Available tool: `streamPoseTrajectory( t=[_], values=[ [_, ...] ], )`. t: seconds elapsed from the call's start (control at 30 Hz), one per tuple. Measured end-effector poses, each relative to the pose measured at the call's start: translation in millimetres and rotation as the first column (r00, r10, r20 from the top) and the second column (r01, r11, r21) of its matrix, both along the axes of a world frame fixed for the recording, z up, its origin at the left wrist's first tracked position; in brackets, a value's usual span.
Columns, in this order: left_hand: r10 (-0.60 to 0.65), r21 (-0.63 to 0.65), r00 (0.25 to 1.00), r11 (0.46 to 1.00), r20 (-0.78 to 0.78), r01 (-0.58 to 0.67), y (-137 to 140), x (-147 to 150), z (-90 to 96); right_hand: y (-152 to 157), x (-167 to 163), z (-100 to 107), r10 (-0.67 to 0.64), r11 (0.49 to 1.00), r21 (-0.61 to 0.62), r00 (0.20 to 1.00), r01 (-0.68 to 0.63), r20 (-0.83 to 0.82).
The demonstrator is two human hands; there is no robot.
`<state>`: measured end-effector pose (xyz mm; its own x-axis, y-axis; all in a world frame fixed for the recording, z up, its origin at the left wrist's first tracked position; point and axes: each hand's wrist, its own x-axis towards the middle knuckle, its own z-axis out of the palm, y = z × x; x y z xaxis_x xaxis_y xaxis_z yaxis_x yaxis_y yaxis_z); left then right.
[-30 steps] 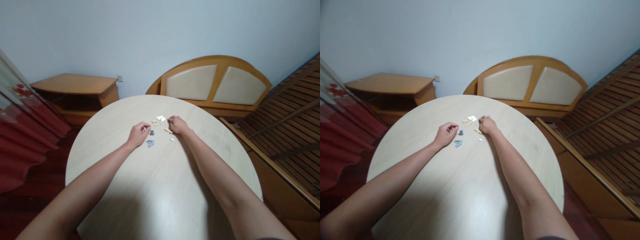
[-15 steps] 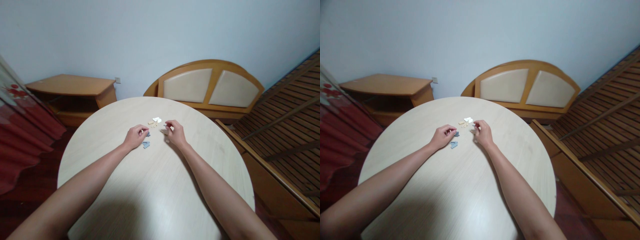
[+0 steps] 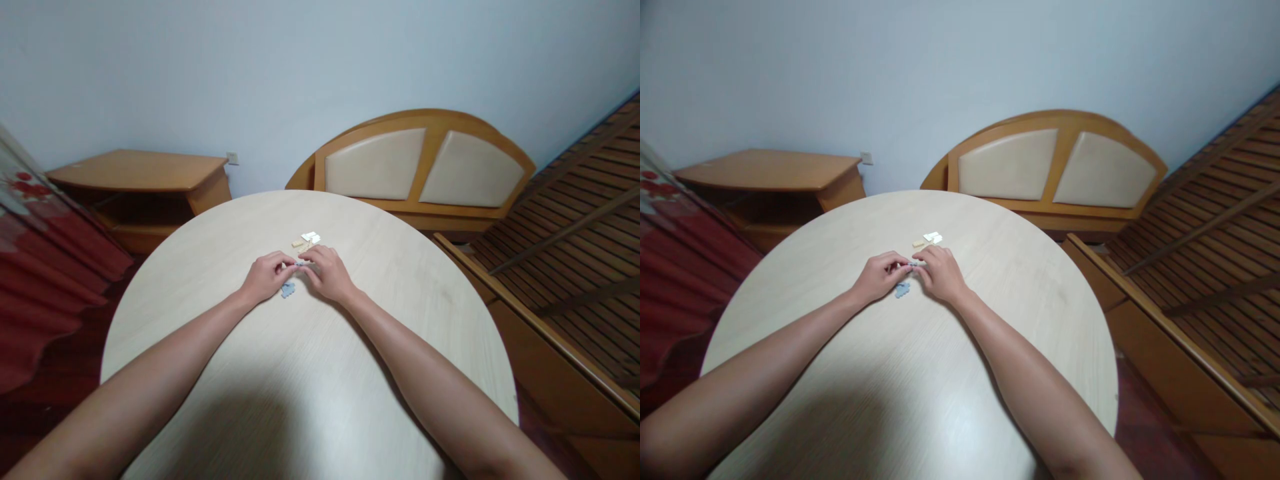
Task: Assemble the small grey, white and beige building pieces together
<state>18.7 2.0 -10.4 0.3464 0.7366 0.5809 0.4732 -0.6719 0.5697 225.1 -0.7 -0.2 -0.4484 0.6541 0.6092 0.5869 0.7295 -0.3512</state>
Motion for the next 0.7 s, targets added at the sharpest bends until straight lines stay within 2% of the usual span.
streamPoseTrajectory(
  t=[0.13,0.7],
  values=[
    [0.018,-0.020,1.000,1.000,0.019,-0.018,-0.8,1.2,0.1,2.7,2.4,-2.2,-0.031,0.999,0.025,0.999,0.031,0.028],
    [0.011,-0.051,0.999,0.999,0.035,-0.010,-0.1,1.2,-1.4,4.2,3.5,-2.5,-0.006,1.000,0.018,0.999,0.005,0.039]
  ],
)
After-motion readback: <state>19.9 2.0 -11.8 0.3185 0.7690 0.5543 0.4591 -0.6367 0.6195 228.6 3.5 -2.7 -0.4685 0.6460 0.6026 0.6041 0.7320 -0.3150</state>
